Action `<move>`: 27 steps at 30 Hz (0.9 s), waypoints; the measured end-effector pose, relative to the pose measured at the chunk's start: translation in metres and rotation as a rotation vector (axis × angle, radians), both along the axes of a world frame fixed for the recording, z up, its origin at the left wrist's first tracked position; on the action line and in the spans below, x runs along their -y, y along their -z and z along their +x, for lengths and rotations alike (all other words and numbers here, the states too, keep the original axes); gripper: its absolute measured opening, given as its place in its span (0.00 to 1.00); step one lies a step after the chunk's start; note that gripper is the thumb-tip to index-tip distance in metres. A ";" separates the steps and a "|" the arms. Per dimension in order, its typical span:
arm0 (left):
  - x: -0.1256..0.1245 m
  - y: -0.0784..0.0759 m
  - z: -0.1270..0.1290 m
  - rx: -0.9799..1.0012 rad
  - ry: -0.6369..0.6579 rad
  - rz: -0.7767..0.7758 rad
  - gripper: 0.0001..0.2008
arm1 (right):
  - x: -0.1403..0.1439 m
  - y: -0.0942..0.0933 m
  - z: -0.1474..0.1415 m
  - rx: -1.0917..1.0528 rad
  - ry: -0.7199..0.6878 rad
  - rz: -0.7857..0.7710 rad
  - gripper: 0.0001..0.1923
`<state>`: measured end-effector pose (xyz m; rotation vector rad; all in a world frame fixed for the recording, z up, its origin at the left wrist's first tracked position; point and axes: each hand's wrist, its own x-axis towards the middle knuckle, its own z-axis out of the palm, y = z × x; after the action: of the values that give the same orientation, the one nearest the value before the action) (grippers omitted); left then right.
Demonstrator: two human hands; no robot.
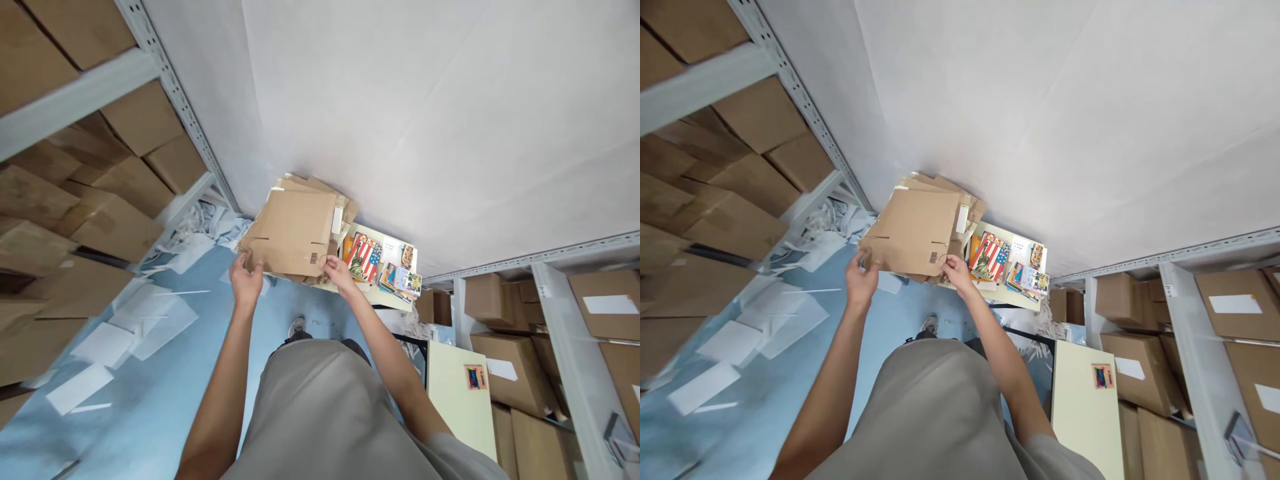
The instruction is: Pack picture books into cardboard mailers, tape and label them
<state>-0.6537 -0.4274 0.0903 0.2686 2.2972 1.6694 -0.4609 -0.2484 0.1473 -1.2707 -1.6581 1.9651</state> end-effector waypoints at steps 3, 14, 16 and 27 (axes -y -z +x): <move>-0.010 -0.022 0.012 0.097 -0.152 0.152 0.35 | 0.004 -0.029 0.023 -0.153 -0.002 0.074 0.24; -0.140 -0.104 0.153 0.783 0.394 0.592 0.18 | 0.039 -0.072 0.196 -0.209 0.538 0.138 0.27; -0.162 -0.103 0.195 0.878 0.464 0.539 0.17 | 0.056 -0.070 0.233 -0.165 0.679 0.146 0.27; -0.212 -0.092 0.423 1.105 1.131 0.266 0.33 | 0.219 -0.094 0.407 0.266 1.363 0.169 0.34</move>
<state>-0.2306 -0.2153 0.1824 0.4307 0.7935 1.0186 -0.0539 -0.4679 0.2412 -1.8612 -0.5634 0.8138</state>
